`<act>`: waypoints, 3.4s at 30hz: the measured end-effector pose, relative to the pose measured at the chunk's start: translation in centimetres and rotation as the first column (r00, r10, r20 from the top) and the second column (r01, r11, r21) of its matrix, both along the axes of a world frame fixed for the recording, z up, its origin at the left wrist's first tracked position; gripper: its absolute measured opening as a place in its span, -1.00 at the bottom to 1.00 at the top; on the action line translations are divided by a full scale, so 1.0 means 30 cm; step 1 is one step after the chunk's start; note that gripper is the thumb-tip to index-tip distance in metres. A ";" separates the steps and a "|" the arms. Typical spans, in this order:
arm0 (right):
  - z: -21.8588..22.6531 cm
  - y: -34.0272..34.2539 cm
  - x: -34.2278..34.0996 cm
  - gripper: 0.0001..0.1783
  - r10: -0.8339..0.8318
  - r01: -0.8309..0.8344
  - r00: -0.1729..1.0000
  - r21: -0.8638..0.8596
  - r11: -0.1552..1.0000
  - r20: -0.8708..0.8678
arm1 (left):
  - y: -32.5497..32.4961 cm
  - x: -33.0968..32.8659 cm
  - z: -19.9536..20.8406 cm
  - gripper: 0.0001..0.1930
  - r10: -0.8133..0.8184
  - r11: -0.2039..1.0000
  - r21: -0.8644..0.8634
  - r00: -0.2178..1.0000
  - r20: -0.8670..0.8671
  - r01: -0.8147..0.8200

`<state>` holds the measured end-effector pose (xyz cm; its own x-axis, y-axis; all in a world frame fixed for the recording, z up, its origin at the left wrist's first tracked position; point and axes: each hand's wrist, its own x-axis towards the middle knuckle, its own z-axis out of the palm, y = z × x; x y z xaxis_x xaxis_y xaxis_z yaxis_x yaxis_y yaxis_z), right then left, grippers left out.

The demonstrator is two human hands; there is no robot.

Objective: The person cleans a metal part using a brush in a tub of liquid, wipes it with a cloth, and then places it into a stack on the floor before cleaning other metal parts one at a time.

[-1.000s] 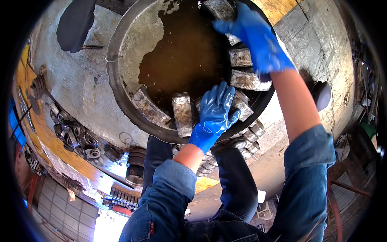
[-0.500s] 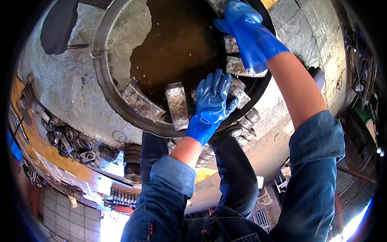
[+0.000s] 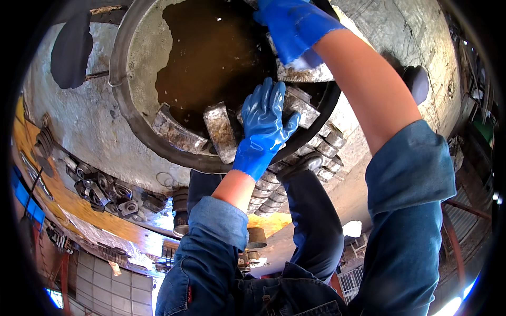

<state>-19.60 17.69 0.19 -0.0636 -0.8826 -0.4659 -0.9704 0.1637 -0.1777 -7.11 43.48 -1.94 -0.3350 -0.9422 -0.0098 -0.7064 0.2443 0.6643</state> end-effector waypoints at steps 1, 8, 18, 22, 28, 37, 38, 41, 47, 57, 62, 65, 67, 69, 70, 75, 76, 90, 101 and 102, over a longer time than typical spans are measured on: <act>-0.002 0.000 -0.002 -0.31 -0.001 0.001 1.000 0.002 1.000 0.004 | -0.003 -0.006 -0.006 -0.11 0.001 1.000 -0.009 1.000 0.004 -0.001; 0.008 0.014 -0.008 -0.39 -0.027 0.026 0.999 0.017 1.000 0.034 | 0.004 -0.003 0.007 -0.11 -0.008 1.000 0.023 0.999 0.047 0.007; 0.172 0.013 0.028 -0.52 -0.520 0.470 0.800 0.228 0.853 0.297 | 0.006 -0.006 -0.014 -0.06 0.002 1.000 0.021 0.999 0.042 -0.003; 0.240 0.117 -0.139 -0.60 0.095 -0.057 0.916 -0.107 0.993 0.389 | 0.003 -0.019 -0.012 -0.06 -0.010 0.999 -0.046 1.000 0.018 0.011; 0.264 0.505 -0.234 -0.09 -0.266 0.351 0.850 -0.113 0.929 0.456 | 0.007 0.000 -0.018 -0.07 -0.011 0.999 -0.044 0.995 0.100 0.016; 0.261 0.982 -0.125 -0.04 -0.269 0.257 0.963 0.321 0.912 -0.006 | 0.008 0.021 -0.022 -0.13 -0.020 0.998 -0.064 0.998 0.060 0.023; 0.210 1.027 -0.121 -0.04 -0.136 0.142 0.990 0.170 0.975 -0.045 | 0.004 0.007 -0.004 -0.18 -0.027 0.997 -0.068 0.999 0.041 0.030; 0.108 1.063 -0.081 -0.17 -0.064 0.091 0.982 0.148 0.985 -0.178 | 0.004 0.002 -0.002 -0.21 -0.029 0.996 -0.079 0.999 0.021 0.030; 0.027 1.042 -0.045 -0.31 0.014 0.019 0.952 0.106 0.994 -0.305 | 0.003 0.007 -0.021 -0.22 -0.039 0.991 -0.127 0.999 -0.022 0.036; 0.038 0.940 -0.077 -0.32 0.123 -0.030 0.953 0.319 0.947 -0.276 | 0.006 0.010 -0.031 -0.21 -0.026 0.981 -0.191 0.999 0.018 0.029; 0.081 0.864 -0.038 -0.32 -0.143 0.210 0.969 0.365 0.907 -0.202 | 0.008 0.010 -0.048 -0.20 -0.023 0.982 -0.185 1.000 0.005 0.024; 0.120 0.780 -0.059 -0.46 -0.190 0.218 0.976 0.518 0.827 -0.108 | 0.009 0.017 -0.061 -0.16 -0.025 0.981 -0.190 1.000 0.011 0.027; 0.120 0.775 -0.060 -0.52 -0.217 0.250 0.968 0.523 0.815 -0.124 | 0.010 0.008 -0.057 -0.15 -0.038 0.982 -0.184 0.999 0.025 0.042; 0.102 0.761 -0.053 -0.49 -0.237 0.266 0.963 0.558 0.786 -0.125 | 0.010 0.015 -0.048 -0.14 -0.032 0.980 -0.196 0.998 0.052 0.041; 0.095 0.760 -0.047 -0.48 -0.226 0.257 0.966 0.556 0.791 -0.125 | 0.008 0.020 -0.043 -0.13 -0.027 0.979 -0.202 0.997 0.066 0.040; 0.104 0.756 -0.052 -0.49 -0.235 0.266 0.963 0.555 0.788 -0.128 | -0.006 0.033 -0.033 -0.09 -0.073 0.993 -0.097 0.997 -0.036 0.069; 0.111 0.758 -0.052 -0.51 -0.225 0.262 0.965 0.541 0.799 -0.135 | -0.009 0.038 -0.026 -0.08 -0.083 0.994 -0.072 0.996 -0.041 0.079; 0.097 0.840 -0.045 -0.76 -0.014 0.064 0.982 0.260 0.963 -0.189 | -0.088 0.133 0.044 0.09 -0.185 0.880 0.439 0.982 -0.038 0.183; 0.067 0.803 -0.051 -0.66 -0.134 0.194 0.977 0.431 0.881 -0.166 | -0.204 0.134 0.076 -0.14 -0.130 0.697 0.710 0.991 -0.010 0.099; 0.071 0.791 -0.032 -0.66 -0.133 0.183 0.981 0.431 0.884 -0.143 | -0.233 0.156 0.063 -0.18 -0.124 0.679 0.729 0.992 0.001 0.084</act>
